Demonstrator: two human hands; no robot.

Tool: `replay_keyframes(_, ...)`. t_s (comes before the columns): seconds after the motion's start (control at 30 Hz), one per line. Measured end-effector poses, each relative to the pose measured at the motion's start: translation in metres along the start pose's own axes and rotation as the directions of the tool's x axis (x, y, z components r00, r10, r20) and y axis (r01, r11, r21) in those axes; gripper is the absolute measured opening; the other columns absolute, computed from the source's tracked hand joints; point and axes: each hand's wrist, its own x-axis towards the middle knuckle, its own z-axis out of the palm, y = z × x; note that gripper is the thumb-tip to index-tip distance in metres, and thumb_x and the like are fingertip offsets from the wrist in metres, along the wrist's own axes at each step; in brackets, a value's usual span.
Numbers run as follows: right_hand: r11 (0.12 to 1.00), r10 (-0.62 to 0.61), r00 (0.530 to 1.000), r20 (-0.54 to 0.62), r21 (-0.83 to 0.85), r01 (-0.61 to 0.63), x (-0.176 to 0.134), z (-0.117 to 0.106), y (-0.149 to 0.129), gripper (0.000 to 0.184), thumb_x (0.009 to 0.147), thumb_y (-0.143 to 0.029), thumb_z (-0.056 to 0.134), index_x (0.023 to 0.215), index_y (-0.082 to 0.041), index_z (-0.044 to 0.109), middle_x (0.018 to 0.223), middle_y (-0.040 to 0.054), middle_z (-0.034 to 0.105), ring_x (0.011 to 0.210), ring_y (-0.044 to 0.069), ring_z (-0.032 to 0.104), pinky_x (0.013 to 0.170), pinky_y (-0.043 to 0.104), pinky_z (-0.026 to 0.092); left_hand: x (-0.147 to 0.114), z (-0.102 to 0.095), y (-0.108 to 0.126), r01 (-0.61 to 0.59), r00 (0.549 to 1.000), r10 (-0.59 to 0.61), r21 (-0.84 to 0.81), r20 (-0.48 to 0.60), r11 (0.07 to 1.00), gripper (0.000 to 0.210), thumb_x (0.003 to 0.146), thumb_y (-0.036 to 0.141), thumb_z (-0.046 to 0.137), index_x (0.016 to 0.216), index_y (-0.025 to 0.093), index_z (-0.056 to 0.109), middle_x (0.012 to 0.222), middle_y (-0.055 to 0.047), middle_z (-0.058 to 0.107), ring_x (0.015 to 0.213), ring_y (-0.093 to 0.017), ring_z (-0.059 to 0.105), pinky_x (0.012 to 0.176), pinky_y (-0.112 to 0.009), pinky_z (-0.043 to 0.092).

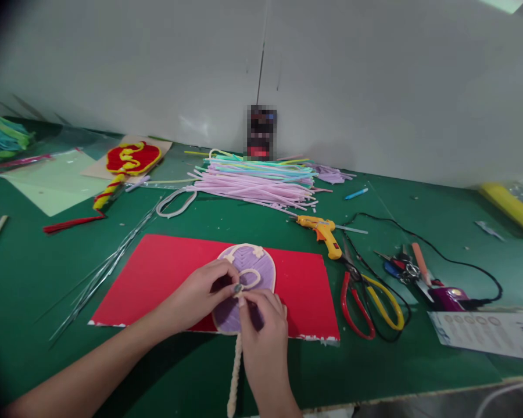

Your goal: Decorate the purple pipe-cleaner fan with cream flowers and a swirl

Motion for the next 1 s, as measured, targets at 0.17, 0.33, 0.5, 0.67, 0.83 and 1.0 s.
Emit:
replay_keyframes(0.17, 1.000, 0.024, 1.000, 0.004, -0.010, -0.024, -0.001, 0.000, 0.002, 0.018, 0.084, -0.033, 0.049, 0.084, -0.023, 0.064, 0.092, 0.0056, 0.064, 0.089, 0.022, 0.057, 0.078, 0.036, 0.045, -0.001, 0.001, -0.001, -0.039, 0.999, 0.039, -0.004, -0.008, 0.999, 0.005, 0.079, 0.014, 0.051, 0.076, 0.018, 0.052, 0.082, -0.001, 0.058, 0.082, -0.015, 0.053, 0.074, -0.027, 0.041)
replay_keyframes(0.33, 0.999, 0.047, 0.999, 0.008, 0.013, -0.047, -0.002, 0.000, 0.002, 0.017, 0.084, -0.033, 0.050, 0.085, -0.024, 0.064, 0.093, 0.0047, 0.064, 0.091, 0.021, 0.056, 0.078, 0.035, 0.045, -0.001, 0.002, -0.001, -0.030, 0.999, 0.030, -0.027, -0.015, 0.999, 0.005, 0.079, 0.014, 0.051, 0.078, 0.019, 0.052, 0.083, -0.001, 0.058, 0.082, -0.015, 0.053, 0.075, -0.027, 0.041)
replay_keyframes(0.5, 1.000, 0.013, 1.000, -0.017, 0.012, -0.013, -0.002, 0.000, 0.003, 0.018, 0.084, -0.033, 0.050, 0.085, -0.022, 0.065, 0.093, 0.0068, 0.064, 0.090, 0.023, 0.056, 0.078, 0.037, 0.045, 0.000, 0.004, -0.004, -0.046, 0.999, 0.045, -0.029, -0.019, 0.999, 0.004, 0.079, 0.015, 0.051, 0.077, 0.019, 0.052, 0.083, -0.001, 0.058, 0.082, -0.015, 0.053, 0.075, -0.027, 0.042)
replay_keyframes(0.67, 1.000, 0.027, 1.000, -0.008, 0.003, -0.027, -0.001, 0.001, 0.003, 0.017, 0.084, -0.033, 0.050, 0.084, -0.023, 0.065, 0.093, 0.0057, 0.064, 0.090, 0.022, 0.056, 0.078, 0.036, 0.044, 0.000, 0.005, -0.005, -0.036, 0.999, 0.036, -0.021, -0.019, 0.999, 0.003, 0.079, 0.017, 0.052, 0.077, 0.019, 0.053, 0.084, -0.001, 0.059, 0.082, -0.015, 0.054, 0.075, -0.027, 0.042)
replay_keyframes(0.83, 0.998, 0.056, 0.998, 0.000, 0.010, -0.056, -0.001, 0.001, 0.002, 0.017, 0.084, -0.033, 0.050, 0.084, -0.023, 0.064, 0.092, 0.0050, 0.064, 0.090, 0.022, 0.056, 0.078, 0.036, 0.044, -0.001, 0.001, -0.002, -0.004, 1.000, 0.003, -0.074, -0.004, 0.997, 0.013, 0.079, 0.015, 0.051, 0.091, 0.020, 0.054, 0.092, -0.001, 0.061, 0.086, -0.015, 0.055, 0.076, -0.026, 0.043)
replay_keyframes(1.0, 0.996, 0.081, 0.997, 0.013, 0.023, -0.082, 0.000, 0.001, 0.001, 0.017, 0.083, -0.035, 0.051, 0.083, -0.024, 0.064, 0.091, 0.0042, 0.064, 0.089, 0.022, 0.055, 0.078, 0.035, 0.044, 0.000, -0.006, -0.001, -0.051, 0.997, 0.055, -0.072, 0.049, 0.996, 0.016, 0.084, 0.014, 0.044, 0.090, 0.021, 0.058, 0.094, -0.001, 0.061, 0.090, -0.014, 0.055, 0.081, -0.026, 0.041)
